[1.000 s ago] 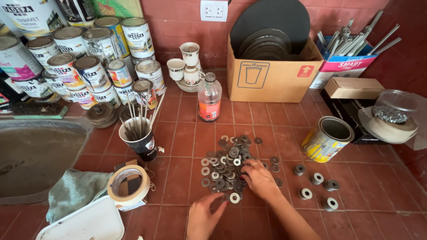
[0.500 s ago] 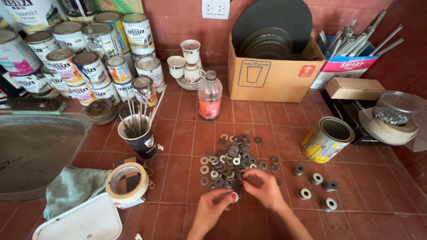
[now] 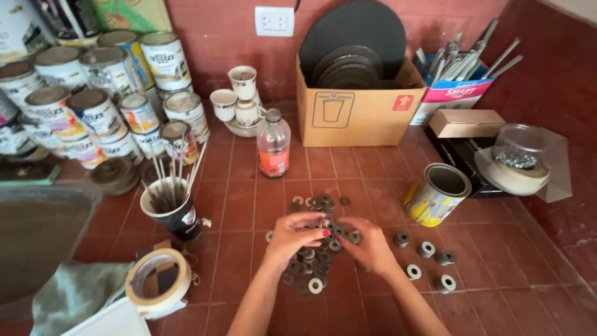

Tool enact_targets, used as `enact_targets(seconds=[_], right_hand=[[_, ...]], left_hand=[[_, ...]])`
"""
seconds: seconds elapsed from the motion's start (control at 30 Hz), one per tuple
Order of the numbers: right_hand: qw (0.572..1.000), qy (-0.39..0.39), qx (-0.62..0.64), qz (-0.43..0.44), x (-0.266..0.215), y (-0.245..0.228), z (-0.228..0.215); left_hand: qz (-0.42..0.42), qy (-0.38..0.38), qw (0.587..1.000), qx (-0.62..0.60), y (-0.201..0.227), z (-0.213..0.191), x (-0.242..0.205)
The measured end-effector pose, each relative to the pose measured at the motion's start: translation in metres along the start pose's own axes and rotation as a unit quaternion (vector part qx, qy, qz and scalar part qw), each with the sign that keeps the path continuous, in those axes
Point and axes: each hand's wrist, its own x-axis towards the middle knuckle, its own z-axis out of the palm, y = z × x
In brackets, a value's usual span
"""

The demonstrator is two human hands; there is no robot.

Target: Stacking metal washers onto a bolt from a pile on the floor.

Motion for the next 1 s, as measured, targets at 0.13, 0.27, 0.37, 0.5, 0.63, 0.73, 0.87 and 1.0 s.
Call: enact_targets(seconds=[0.13, 0.27, 0.37, 0.5, 0.63, 0.73, 0.87, 1.0], right_hand=[[0.989, -0.052, -0.136, -0.031, 0.007, 0.048, 0.028], [0.977, -0.092, -0.175, -0.076, 0.007, 0.066, 0.045], [0.971, -0.105, -0.205, -0.056, 0.008, 0.064, 0.048], [0.963, -0.093, -0.245, -0.060, 0.015, 0.077, 0.055], [0.973, -0.057, -0.200, -0.101, 0.016, 0.076, 0.056], [0.977, -0.044, -0.197, -0.074, 0.011, 0.078, 0.059], [0.983, -0.026, -0.167, -0.070, 0.010, 0.057, 0.054], [0.986, -0.022, -0.167, 0.006, 0.011, 0.056, 0.060]], left_hand=[[0.073, -0.037, 0.997, 0.003, 0.008, -0.003, 0.018], [0.099, -0.032, 0.994, 0.011, 0.011, 0.002, 0.016], [0.114, -0.017, 0.993, 0.005, 0.014, 0.009, 0.003], [0.230, -0.013, 0.972, 0.046, 0.022, 0.018, -0.008], [0.264, -0.038, 0.963, 0.040, 0.020, 0.017, -0.015], [0.258, -0.021, 0.964, 0.065, 0.029, 0.018, -0.021], [0.236, -0.018, 0.970, 0.053, 0.030, 0.020, -0.026], [0.245, -0.034, 0.967, 0.058, 0.031, 0.023, -0.030]])
